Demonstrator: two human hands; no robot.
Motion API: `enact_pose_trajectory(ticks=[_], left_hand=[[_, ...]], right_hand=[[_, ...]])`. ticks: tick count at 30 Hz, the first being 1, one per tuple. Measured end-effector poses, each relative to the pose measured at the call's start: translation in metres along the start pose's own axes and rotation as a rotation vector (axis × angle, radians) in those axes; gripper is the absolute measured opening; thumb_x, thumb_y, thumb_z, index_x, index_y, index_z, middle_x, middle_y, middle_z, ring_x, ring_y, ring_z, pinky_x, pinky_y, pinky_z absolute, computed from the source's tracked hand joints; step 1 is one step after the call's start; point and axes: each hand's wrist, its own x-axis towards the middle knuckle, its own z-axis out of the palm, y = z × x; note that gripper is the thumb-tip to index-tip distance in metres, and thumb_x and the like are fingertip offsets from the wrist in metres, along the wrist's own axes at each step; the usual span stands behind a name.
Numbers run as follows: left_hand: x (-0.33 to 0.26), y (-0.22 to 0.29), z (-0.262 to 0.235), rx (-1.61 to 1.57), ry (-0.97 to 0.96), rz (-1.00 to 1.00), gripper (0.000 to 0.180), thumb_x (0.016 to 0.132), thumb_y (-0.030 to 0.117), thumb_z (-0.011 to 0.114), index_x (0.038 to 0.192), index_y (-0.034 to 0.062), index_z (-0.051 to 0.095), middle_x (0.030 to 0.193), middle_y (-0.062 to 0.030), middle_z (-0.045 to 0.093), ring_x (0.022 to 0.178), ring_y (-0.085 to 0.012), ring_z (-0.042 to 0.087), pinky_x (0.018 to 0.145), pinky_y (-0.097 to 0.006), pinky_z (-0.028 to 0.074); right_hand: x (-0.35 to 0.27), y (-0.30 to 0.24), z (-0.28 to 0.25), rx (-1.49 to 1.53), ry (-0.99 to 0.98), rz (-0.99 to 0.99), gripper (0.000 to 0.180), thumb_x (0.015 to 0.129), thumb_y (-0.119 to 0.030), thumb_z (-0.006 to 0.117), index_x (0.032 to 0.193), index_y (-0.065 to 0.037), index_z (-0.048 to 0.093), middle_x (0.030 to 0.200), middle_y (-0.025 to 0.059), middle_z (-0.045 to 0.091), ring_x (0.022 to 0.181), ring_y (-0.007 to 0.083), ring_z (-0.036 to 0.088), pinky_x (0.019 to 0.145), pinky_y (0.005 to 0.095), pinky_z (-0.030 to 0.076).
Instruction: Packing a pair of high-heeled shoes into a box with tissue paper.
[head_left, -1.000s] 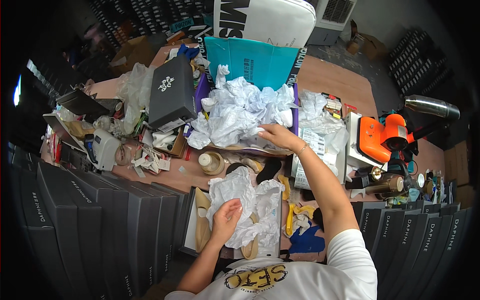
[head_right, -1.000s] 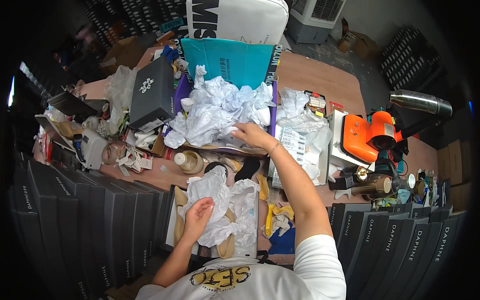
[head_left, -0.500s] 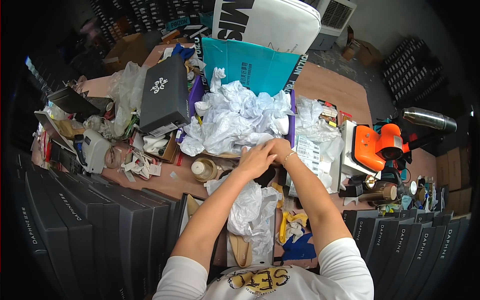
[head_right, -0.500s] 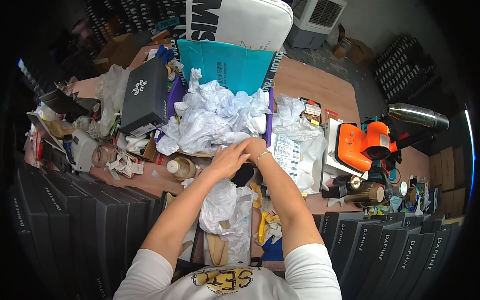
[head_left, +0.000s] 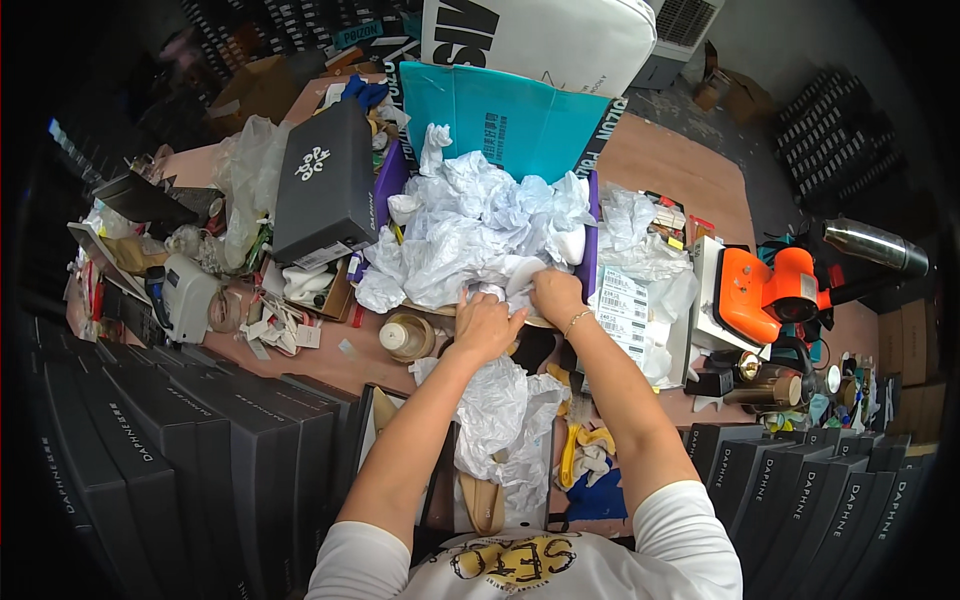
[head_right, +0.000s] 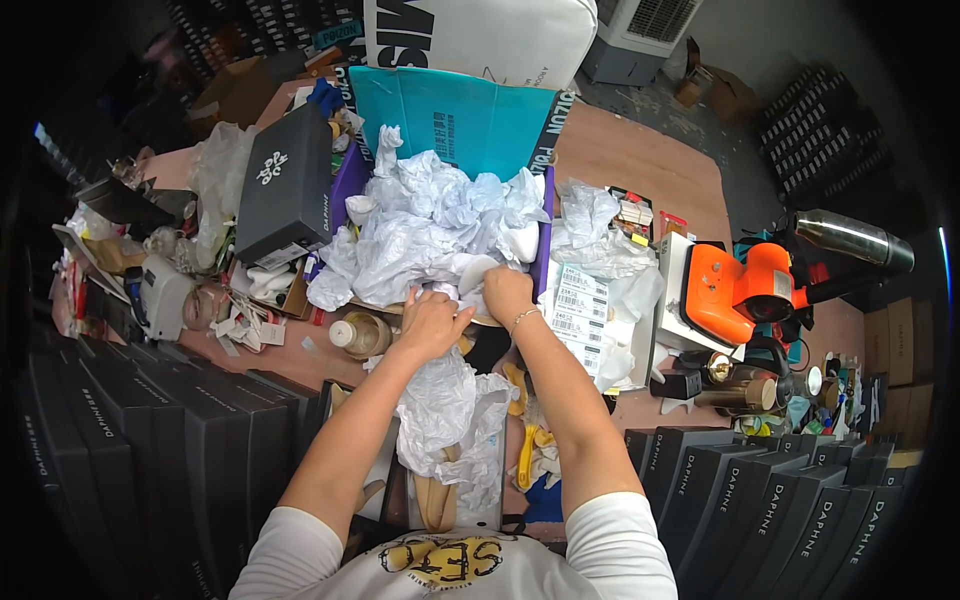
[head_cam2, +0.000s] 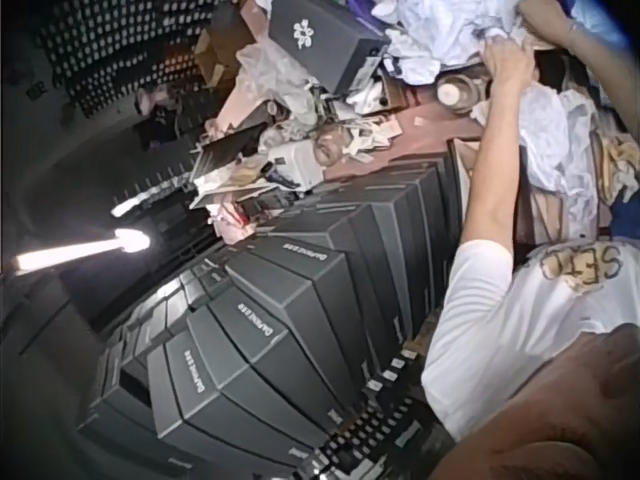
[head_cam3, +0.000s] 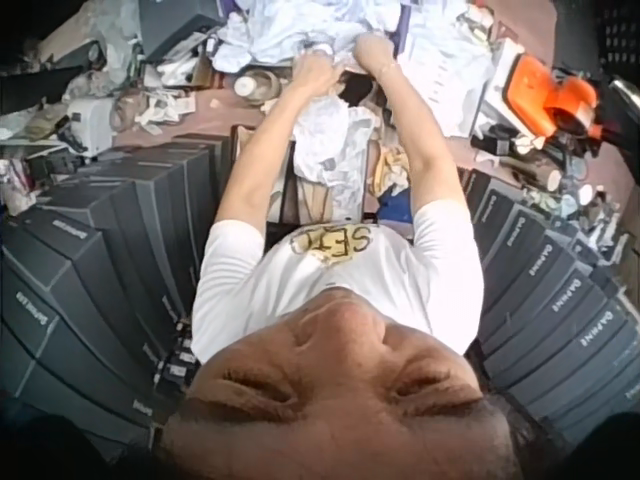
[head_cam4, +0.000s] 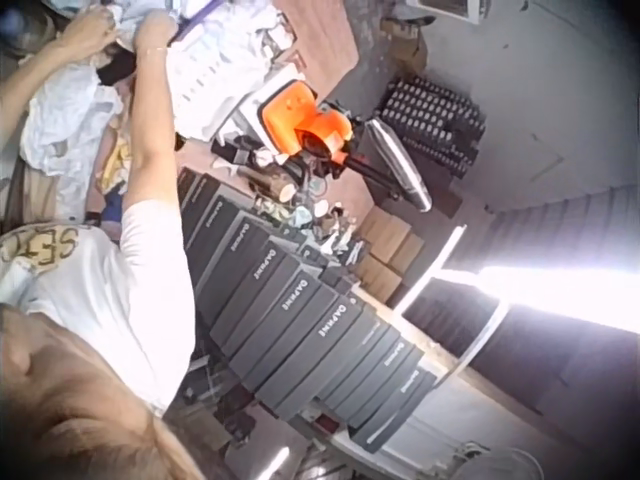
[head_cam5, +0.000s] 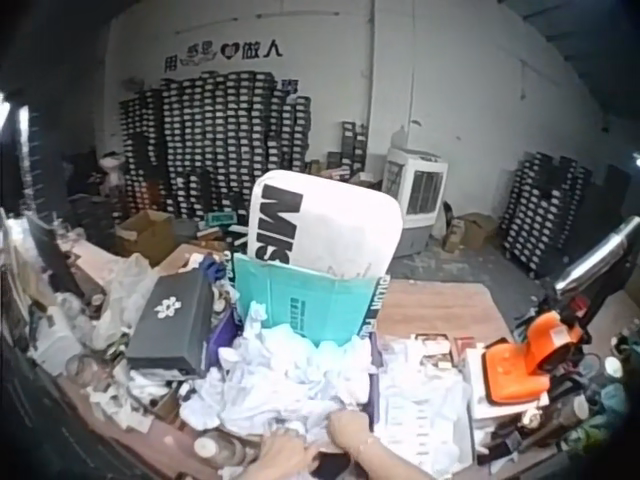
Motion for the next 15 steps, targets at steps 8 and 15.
enact_pose_trajectory(ticks=[8, 15], left_hand=[[0.002, -0.006, 0.001, -0.206, 0.106, -0.075, 0.039, 0.082, 0.039, 0.063, 0.093, 0.0022, 0.064, 0.089, -0.0136, 0.064, 0.097, -0.0297, 0.059, 0.1, -0.048, 0.031], [0.004, -0.009, -0.005, -0.441, 0.564, 0.117, 0.051, 0.073, 0.014, 0.074, 0.115, 0.0017, 0.048, 0.103, -0.0172, 0.057, 0.092, -0.036, 0.057, 0.083, -0.042, 0.045]], right_hand=[[-0.023, 0.018, -0.091, 1.007, -0.152, -0.086, 0.024, 0.079, -0.02, 0.068, 0.09, 0.001, 0.064, 0.082, 0.0013, 0.061, 0.078, 0.0117, 0.054, 0.073, 0.029, 0.045], [-0.032, 0.028, -0.089, 1.526, -0.373, 0.016, 0.014, 0.084, -0.017, 0.064, 0.095, -0.007, 0.061, 0.082, -0.005, 0.058, 0.071, 0.0045, 0.049, 0.064, 0.0208, 0.039]])
